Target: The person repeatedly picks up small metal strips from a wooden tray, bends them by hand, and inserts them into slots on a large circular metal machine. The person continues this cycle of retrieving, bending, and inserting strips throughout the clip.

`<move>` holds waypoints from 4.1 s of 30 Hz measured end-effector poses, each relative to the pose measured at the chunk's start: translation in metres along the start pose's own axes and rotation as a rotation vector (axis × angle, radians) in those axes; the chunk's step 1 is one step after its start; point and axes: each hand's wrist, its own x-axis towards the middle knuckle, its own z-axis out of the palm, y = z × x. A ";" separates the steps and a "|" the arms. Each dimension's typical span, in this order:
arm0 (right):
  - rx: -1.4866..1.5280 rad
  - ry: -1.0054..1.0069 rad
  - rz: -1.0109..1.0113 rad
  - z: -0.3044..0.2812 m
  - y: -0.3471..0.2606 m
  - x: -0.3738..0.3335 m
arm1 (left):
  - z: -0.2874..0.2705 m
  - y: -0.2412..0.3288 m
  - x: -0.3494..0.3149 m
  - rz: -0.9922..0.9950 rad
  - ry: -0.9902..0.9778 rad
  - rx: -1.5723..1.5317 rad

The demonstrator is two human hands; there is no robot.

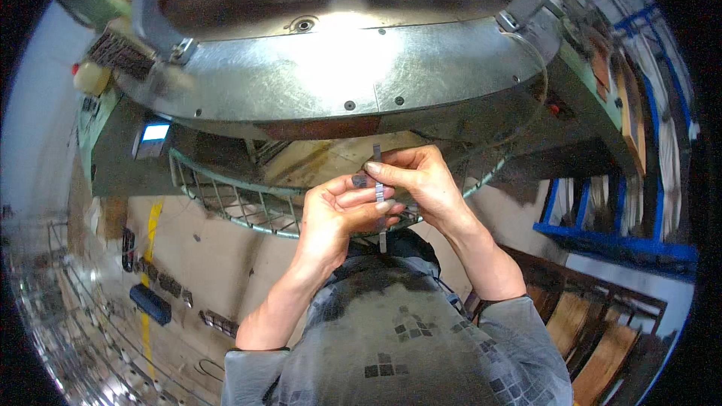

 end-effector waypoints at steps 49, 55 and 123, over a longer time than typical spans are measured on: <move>0.068 -0.234 0.056 -0.031 -0.010 -0.039 | 0.039 -0.032 -0.041 0.064 0.045 -0.005; 0.090 -0.078 -0.145 -0.034 0.002 -0.033 | 0.024 -0.041 -0.043 0.284 0.084 0.018; -0.394 0.347 -0.748 -0.025 -0.176 0.249 | -0.009 0.266 0.253 0.925 -0.023 0.769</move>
